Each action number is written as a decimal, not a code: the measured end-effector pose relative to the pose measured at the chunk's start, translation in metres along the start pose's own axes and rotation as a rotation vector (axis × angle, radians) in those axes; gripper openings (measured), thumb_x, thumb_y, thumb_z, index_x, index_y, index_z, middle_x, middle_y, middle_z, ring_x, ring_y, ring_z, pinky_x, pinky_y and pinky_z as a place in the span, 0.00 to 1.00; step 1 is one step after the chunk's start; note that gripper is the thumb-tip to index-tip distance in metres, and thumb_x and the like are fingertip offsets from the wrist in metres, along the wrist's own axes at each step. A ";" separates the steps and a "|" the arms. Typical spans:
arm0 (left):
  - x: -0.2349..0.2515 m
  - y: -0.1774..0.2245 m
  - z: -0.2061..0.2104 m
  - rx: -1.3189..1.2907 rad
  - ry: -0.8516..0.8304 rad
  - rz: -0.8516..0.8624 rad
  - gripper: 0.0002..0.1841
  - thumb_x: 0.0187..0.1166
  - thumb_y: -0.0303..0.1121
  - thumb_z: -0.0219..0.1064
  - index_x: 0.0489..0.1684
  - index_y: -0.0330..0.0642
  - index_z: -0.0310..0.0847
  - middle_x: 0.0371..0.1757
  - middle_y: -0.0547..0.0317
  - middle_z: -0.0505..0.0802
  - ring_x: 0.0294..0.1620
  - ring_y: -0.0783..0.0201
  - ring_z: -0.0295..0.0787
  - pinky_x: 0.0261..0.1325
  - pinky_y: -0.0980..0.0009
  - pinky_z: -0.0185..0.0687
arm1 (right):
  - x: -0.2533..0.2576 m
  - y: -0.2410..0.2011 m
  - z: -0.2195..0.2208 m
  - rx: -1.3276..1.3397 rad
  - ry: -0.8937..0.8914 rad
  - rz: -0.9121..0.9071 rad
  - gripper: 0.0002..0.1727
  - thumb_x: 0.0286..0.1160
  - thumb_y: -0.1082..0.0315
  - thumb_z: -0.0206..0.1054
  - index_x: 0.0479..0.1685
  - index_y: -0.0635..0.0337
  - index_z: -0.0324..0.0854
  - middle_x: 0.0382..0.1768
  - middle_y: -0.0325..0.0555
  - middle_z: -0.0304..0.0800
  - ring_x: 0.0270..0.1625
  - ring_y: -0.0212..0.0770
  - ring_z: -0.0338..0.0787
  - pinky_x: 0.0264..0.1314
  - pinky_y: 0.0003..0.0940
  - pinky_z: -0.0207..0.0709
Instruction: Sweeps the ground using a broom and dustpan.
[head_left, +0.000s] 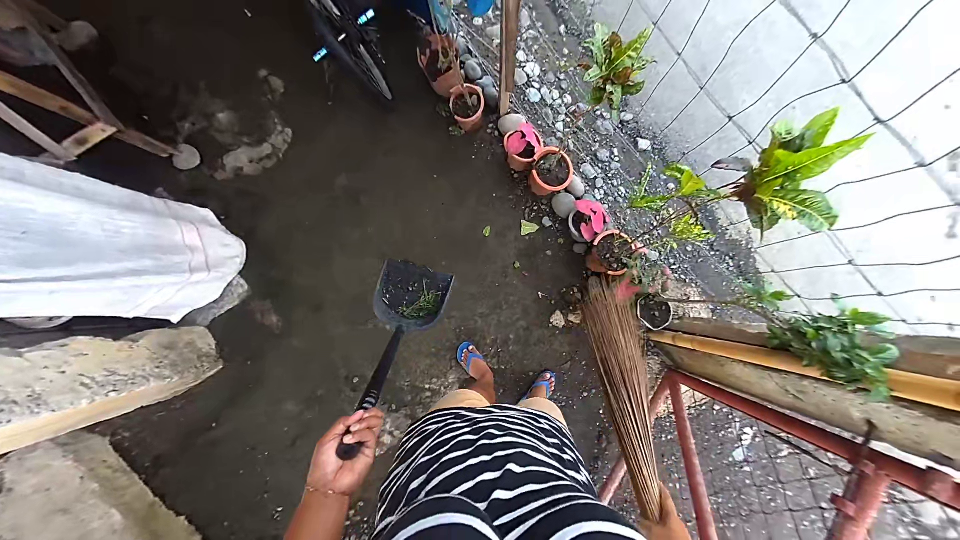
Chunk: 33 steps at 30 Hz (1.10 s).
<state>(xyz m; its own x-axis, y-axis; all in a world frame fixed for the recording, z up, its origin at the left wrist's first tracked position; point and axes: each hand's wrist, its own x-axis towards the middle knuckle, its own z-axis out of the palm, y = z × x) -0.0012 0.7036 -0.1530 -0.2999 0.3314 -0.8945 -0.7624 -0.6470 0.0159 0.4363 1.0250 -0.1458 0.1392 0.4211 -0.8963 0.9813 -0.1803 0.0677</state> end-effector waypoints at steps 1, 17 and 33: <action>0.002 0.001 0.003 0.008 -0.003 -0.009 0.18 0.86 0.31 0.41 0.36 0.34 0.77 0.28 0.58 0.88 0.19 0.78 0.85 0.19 0.90 0.78 | 0.010 -0.005 0.003 0.053 -0.002 0.006 0.60 0.61 0.71 0.79 0.96 0.57 0.40 0.70 0.74 0.81 0.68 0.69 0.85 0.71 0.68 0.75; -0.007 0.008 0.010 0.000 -0.058 -0.079 0.15 0.83 0.30 0.44 0.36 0.33 0.77 0.30 0.59 0.87 0.17 0.80 0.82 0.17 0.91 0.76 | 0.009 -0.046 0.019 -0.130 -0.030 -0.016 0.63 0.65 0.65 0.78 0.98 0.51 0.31 0.65 0.74 0.85 0.65 0.71 0.88 0.69 0.70 0.77; -0.004 0.010 0.031 0.109 -0.025 -0.062 0.16 0.84 0.30 0.42 0.35 0.35 0.77 0.29 0.60 0.86 0.17 0.80 0.82 0.18 0.91 0.76 | 0.061 -0.140 0.024 0.200 -0.111 -0.088 0.51 0.68 0.70 0.77 0.93 0.54 0.49 0.67 0.69 0.83 0.65 0.63 0.87 0.68 0.62 0.79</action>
<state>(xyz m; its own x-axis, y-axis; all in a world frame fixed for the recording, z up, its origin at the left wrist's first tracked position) -0.0256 0.7173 -0.1356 -0.2638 0.3863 -0.8838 -0.8371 -0.5470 0.0108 0.3038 1.0545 -0.2203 0.0280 0.3444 -0.9384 0.9417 -0.3240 -0.0907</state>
